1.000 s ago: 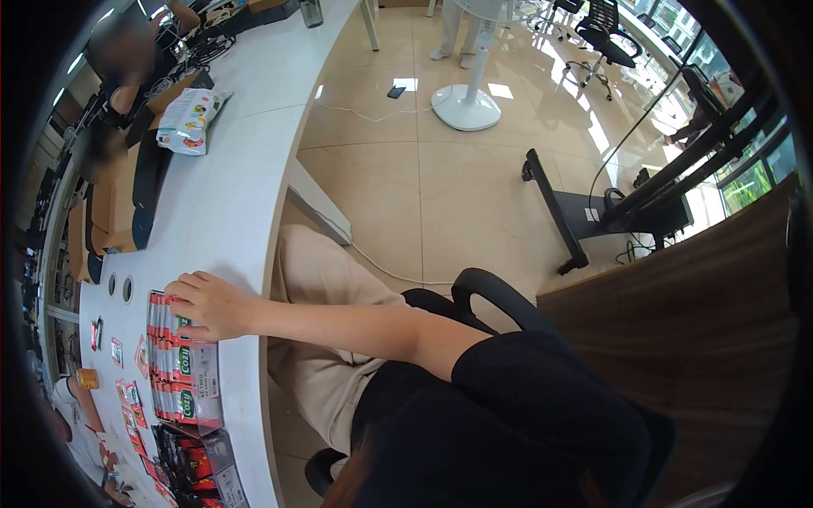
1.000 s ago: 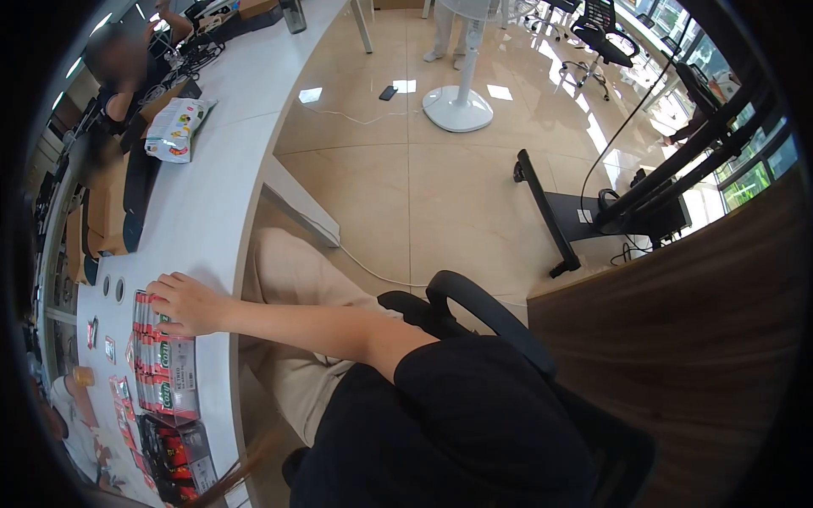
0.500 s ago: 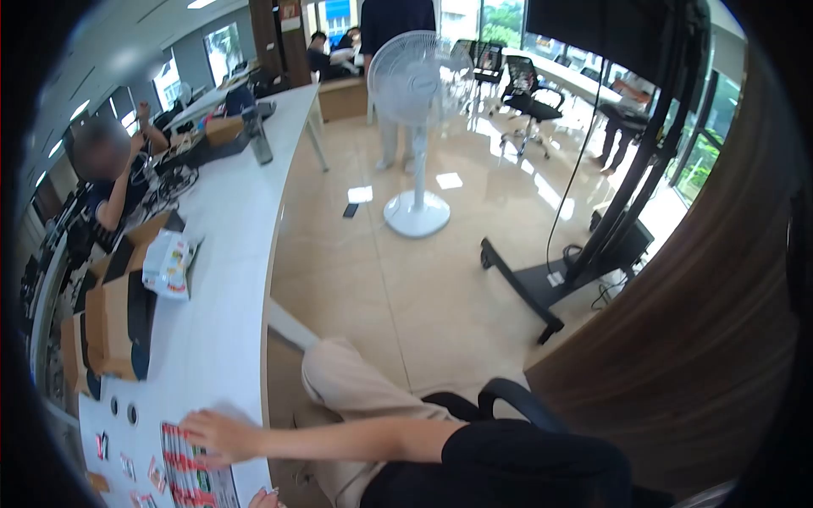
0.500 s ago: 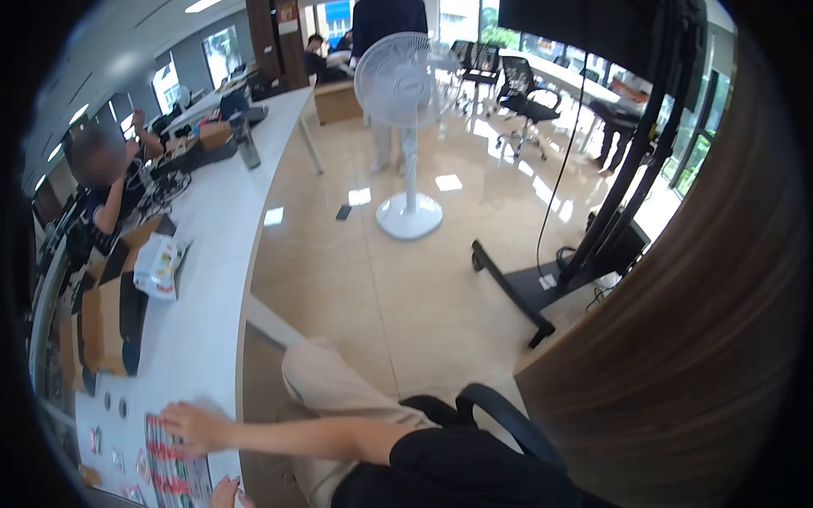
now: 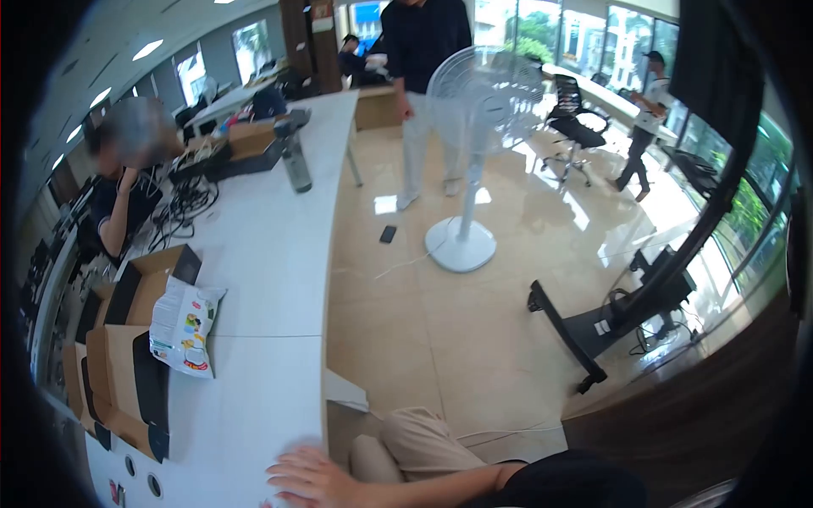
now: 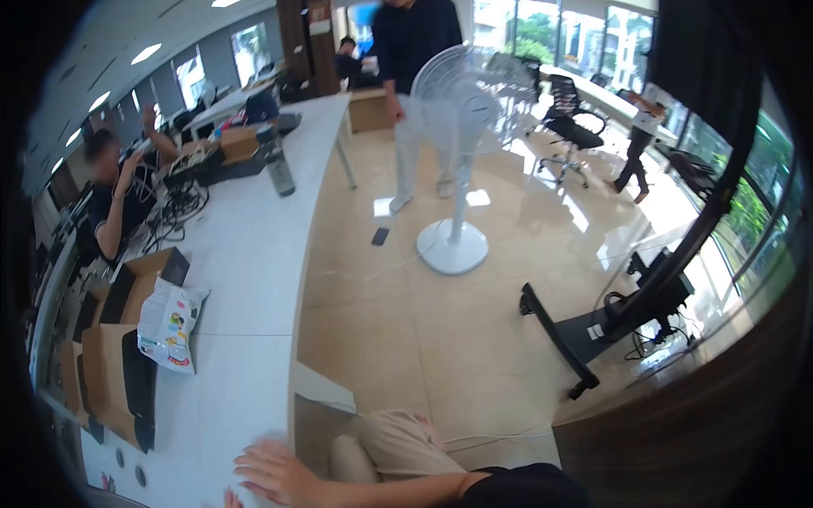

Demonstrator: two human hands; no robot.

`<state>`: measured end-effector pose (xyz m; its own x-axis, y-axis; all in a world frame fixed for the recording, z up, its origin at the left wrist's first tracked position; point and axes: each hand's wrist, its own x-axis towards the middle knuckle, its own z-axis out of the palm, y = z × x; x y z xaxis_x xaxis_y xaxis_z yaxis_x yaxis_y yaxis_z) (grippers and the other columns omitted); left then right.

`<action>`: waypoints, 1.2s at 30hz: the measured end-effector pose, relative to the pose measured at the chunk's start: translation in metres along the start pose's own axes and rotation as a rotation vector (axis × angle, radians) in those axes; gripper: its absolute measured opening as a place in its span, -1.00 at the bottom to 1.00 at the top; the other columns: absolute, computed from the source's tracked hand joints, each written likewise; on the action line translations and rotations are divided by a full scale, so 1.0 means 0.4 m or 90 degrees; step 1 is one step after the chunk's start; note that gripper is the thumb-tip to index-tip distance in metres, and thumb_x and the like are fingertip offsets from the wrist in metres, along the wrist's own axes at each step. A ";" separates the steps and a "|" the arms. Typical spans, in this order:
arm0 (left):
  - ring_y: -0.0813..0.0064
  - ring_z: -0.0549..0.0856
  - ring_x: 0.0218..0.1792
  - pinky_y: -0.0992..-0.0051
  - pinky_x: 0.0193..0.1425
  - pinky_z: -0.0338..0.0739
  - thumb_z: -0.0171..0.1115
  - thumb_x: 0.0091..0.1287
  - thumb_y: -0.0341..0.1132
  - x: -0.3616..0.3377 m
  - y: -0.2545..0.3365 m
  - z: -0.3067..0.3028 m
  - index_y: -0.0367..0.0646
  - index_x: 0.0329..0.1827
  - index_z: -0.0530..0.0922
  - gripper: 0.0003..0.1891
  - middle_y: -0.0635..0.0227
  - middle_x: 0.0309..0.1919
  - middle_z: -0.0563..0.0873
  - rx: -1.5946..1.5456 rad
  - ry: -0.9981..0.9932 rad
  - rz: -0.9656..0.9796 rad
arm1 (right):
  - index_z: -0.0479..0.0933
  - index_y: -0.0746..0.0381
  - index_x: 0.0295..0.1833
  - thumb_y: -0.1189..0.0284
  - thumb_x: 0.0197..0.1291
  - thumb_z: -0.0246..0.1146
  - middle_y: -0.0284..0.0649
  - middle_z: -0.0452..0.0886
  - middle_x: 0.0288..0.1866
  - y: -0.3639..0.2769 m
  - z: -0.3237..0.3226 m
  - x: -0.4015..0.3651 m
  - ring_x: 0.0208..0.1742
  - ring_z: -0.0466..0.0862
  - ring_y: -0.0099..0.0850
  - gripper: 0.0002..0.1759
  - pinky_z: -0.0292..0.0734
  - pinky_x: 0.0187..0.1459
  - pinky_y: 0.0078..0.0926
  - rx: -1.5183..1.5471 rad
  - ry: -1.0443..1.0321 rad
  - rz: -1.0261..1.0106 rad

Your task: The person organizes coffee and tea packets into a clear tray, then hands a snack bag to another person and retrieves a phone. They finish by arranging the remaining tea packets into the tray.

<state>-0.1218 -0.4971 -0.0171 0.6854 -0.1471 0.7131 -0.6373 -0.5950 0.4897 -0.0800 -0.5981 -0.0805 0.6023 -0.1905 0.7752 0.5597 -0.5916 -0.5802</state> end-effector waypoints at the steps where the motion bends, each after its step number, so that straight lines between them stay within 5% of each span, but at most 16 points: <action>1: 0.11 0.55 0.17 0.13 0.29 0.40 0.18 0.39 -0.32 0.035 0.015 0.028 -0.33 0.12 0.51 -0.67 -0.01 0.12 0.57 -0.019 -0.036 -0.043 | 0.50 0.21 0.14 0.42 0.20 0.25 -0.17 0.48 0.24 0.024 -0.023 0.012 0.33 0.43 -0.22 -0.63 0.25 0.33 -0.15 0.012 -0.029 0.006; 2: 0.14 0.54 0.20 0.16 0.33 0.38 0.16 0.41 -0.33 0.064 0.018 0.065 -0.35 0.15 0.51 -0.66 -0.02 0.16 0.56 -0.044 -0.065 -0.090 | 0.49 0.21 0.20 0.40 0.20 0.24 -0.18 0.48 0.26 0.053 -0.058 0.033 0.35 0.41 -0.22 -0.57 0.23 0.35 -0.15 0.018 -0.062 0.005; 3: 0.26 0.42 0.34 0.17 0.43 0.26 0.11 0.45 -0.17 -0.023 -0.074 0.105 -0.16 0.26 0.48 -0.60 0.12 0.33 0.44 -0.257 -0.115 -0.338 | 0.48 0.21 0.22 0.38 0.21 0.23 -0.18 0.46 0.29 0.079 -0.074 0.029 0.37 0.40 -0.21 -0.55 0.22 0.36 -0.15 0.017 -0.095 0.012; 8: -0.01 0.39 0.34 0.10 0.44 0.21 0.23 0.33 -0.22 0.050 -0.069 0.180 -0.26 0.25 0.44 -0.53 -0.04 0.32 0.41 -0.107 -0.196 -0.246 | 0.42 0.18 0.32 0.30 0.13 0.22 -0.19 0.26 0.48 0.109 -0.074 0.004 0.54 0.16 -0.25 -0.41 0.15 0.40 -0.17 0.020 -0.249 0.062; 13: -0.16 0.24 0.42 -0.01 0.47 0.12 0.14 0.40 -0.19 0.109 -0.047 0.127 -0.30 0.26 0.42 -0.54 -0.12 0.39 0.30 -0.059 -0.342 -0.200 | 0.44 0.23 0.28 0.38 0.14 0.22 -0.18 0.40 0.38 0.064 -0.163 0.100 0.47 0.28 -0.15 -0.46 0.20 0.40 -0.17 -0.026 -0.462 0.121; 15: -0.13 0.19 0.44 0.00 0.47 0.11 0.14 0.39 -0.22 0.134 -0.022 0.117 -0.29 0.26 0.42 -0.56 -0.12 0.40 0.27 0.011 -0.444 -0.169 | 0.49 0.20 0.23 0.38 0.06 0.26 -0.15 0.41 0.37 0.075 -0.222 0.103 0.44 0.32 -0.15 -0.46 0.28 0.36 -0.22 0.179 -0.503 0.215; 17: -0.14 0.19 0.43 -0.01 0.45 0.13 0.16 0.37 -0.27 0.176 -0.020 0.122 -0.25 0.24 0.44 -0.58 -0.09 0.40 0.27 0.024 -0.487 -0.151 | 0.55 0.17 0.17 0.38 0.04 0.28 -0.12 0.54 0.21 0.052 -0.323 0.102 0.30 0.48 -0.20 -0.50 0.42 0.22 -0.27 0.064 -0.448 0.348; 18: -0.16 0.22 0.41 -0.03 0.43 0.16 0.17 0.36 -0.30 0.191 -0.019 0.125 -0.23 0.22 0.45 -0.60 -0.06 0.39 0.28 0.003 -0.480 -0.159 | 0.55 0.14 0.18 0.40 0.00 0.29 -0.12 0.66 -0.09 0.062 -0.405 0.105 0.00 0.67 -0.24 -0.48 0.55 0.00 -0.24 0.020 -0.488 0.416; 21: -0.08 0.37 0.27 0.04 0.32 0.28 0.20 0.30 -0.38 0.228 -0.024 0.138 -0.20 0.13 0.49 -0.66 0.01 0.24 0.41 -0.028 -0.479 -0.188 | 0.68 0.11 -0.38 0.33 0.11 0.19 -0.18 0.68 -0.39 0.050 -0.640 -0.012 -0.29 0.70 -0.25 -0.82 0.52 -0.29 -0.20 -0.463 -0.573 0.547; 23: 0.07 0.51 0.08 0.16 0.16 0.40 0.21 0.27 -0.43 0.265 -0.026 0.169 -0.21 0.04 0.51 -0.72 0.09 0.03 0.53 -0.062 -0.543 -0.220 | 0.68 0.10 -0.10 0.34 0.12 0.24 -0.23 0.68 -0.03 -0.061 -0.829 0.152 0.04 0.63 -0.19 -0.76 0.49 -0.04 -0.24 -0.559 -0.883 0.846; 25: 0.24 0.64 -0.26 0.25 -0.14 0.53 0.21 0.25 -0.42 0.313 -0.033 0.165 -0.14 -0.11 0.53 -0.84 0.22 -0.34 0.62 -0.045 -0.706 -0.257 | 0.67 0.12 -0.03 0.31 0.08 0.32 -0.21 0.68 0.00 -0.127 -0.950 0.180 0.09 0.64 -0.20 -0.69 0.52 -0.02 -0.26 -0.536 -0.987 1.015; 27: 0.12 0.70 -0.23 0.17 -0.17 0.56 0.18 0.24 -0.27 0.382 -0.021 0.147 0.05 -0.23 0.61 -0.90 0.22 -0.36 0.72 0.096 -0.990 -0.178 | 0.70 0.03 -0.02 0.23 -0.11 0.48 -0.27 0.72 0.00 -0.141 -1.035 0.157 0.15 0.65 -0.30 -0.55 0.53 -0.04 -0.20 -0.296 -1.198 1.106; 29: 0.18 0.74 -0.20 0.16 -0.09 0.54 0.20 0.17 -0.18 0.446 0.010 0.168 0.00 -0.24 0.72 -0.79 0.11 -0.28 0.75 0.170 -1.404 -0.100 | 0.65 0.10 0.06 0.23 -0.27 0.54 -0.14 0.69 0.02 -0.158 -1.099 0.108 0.18 0.63 -0.15 -0.38 0.57 0.06 -0.22 -0.101 -1.095 1.188; 30: 0.18 0.73 -0.22 0.18 -0.11 0.55 0.20 0.16 -0.18 0.456 0.030 0.194 -0.03 -0.25 0.71 -0.78 0.10 -0.29 0.75 0.109 -1.459 -0.108 | 0.63 0.12 0.08 0.22 -0.23 0.51 -0.08 0.68 0.03 -0.158 -1.132 0.058 0.17 0.63 -0.13 -0.37 0.57 0.10 -0.28 -0.013 -0.959 1.184; 32: 0.18 0.73 -0.26 0.20 -0.17 0.55 0.18 0.13 -0.18 0.452 0.054 0.252 -0.11 -0.27 0.70 -0.75 0.07 -0.33 0.74 -0.019 -1.548 -0.135 | 0.63 0.23 0.03 0.23 -0.18 0.46 -0.03 0.70 -0.04 -0.110 -1.215 0.080 0.03 0.69 -0.18 -0.42 0.59 0.01 -0.36 0.170 -1.035 1.211; 36: 0.27 0.70 -0.36 0.28 -0.26 0.52 0.20 0.07 -0.20 0.491 0.127 0.330 -0.34 -0.34 0.66 -0.68 0.04 -0.42 0.73 -0.210 -1.640 -0.250 | 0.66 0.32 -0.07 0.22 -0.18 0.46 -0.04 0.73 -0.17 -0.074 -1.328 0.166 -0.16 0.73 -0.26 -0.47 0.59 -0.14 -0.36 0.368 -0.756 1.308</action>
<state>0.0270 -0.6606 0.0816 -0.4940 -0.3781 -0.7830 -0.3091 -0.7653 0.5646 -0.3587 -1.0093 0.1208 0.1657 0.4473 -0.8789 -0.9676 -0.0984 -0.2324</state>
